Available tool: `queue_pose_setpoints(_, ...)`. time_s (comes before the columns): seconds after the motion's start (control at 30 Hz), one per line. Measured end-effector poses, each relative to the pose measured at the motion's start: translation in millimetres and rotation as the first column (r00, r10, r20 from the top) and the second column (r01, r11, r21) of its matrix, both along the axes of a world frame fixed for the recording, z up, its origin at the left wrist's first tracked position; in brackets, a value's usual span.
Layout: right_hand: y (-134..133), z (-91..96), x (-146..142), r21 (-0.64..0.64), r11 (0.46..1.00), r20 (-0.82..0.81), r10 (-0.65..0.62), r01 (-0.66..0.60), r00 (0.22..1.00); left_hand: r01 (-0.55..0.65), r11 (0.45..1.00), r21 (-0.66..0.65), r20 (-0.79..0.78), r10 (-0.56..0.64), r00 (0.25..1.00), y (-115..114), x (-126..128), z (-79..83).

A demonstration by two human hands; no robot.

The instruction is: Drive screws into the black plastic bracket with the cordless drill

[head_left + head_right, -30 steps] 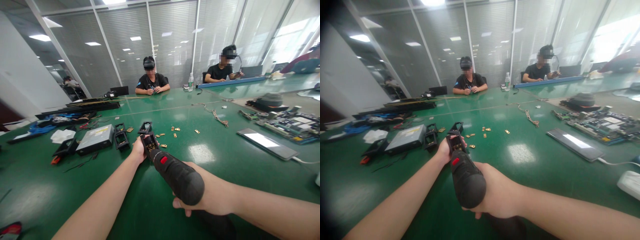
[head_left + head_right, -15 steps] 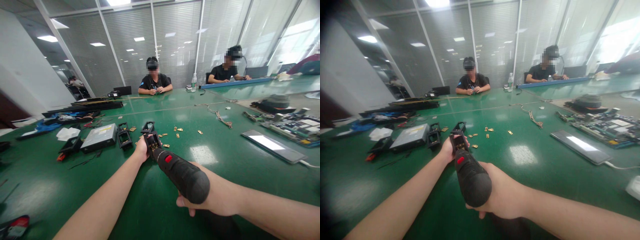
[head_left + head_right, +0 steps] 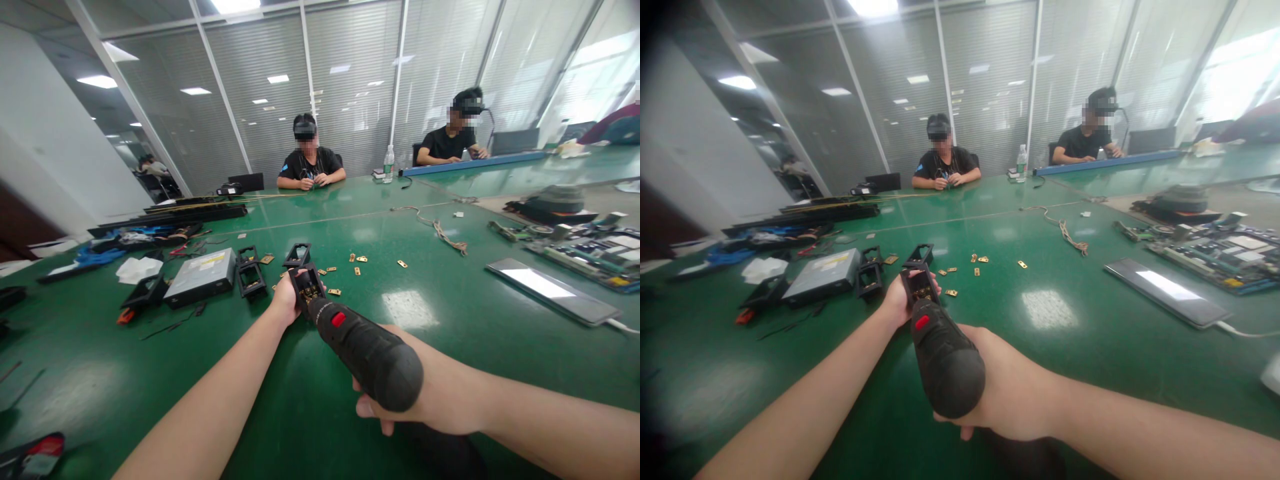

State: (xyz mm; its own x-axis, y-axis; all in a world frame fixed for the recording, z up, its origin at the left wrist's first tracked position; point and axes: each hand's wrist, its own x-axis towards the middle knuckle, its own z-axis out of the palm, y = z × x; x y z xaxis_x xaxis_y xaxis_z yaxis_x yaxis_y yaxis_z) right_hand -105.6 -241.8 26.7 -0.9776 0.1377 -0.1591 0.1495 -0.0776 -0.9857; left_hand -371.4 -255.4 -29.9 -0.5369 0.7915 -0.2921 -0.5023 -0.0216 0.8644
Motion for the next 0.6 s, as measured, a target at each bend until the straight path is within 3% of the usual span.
queue_pose_setpoints(0.6, -0.6, 0.7, 0.5, 0.028, 1.000, 0.036, -0.001, 0.000, 0.999, -0.002, 1.000, -0.004, 0.022, 0.002, 1.000, 0.6, -3.5, -4.0)
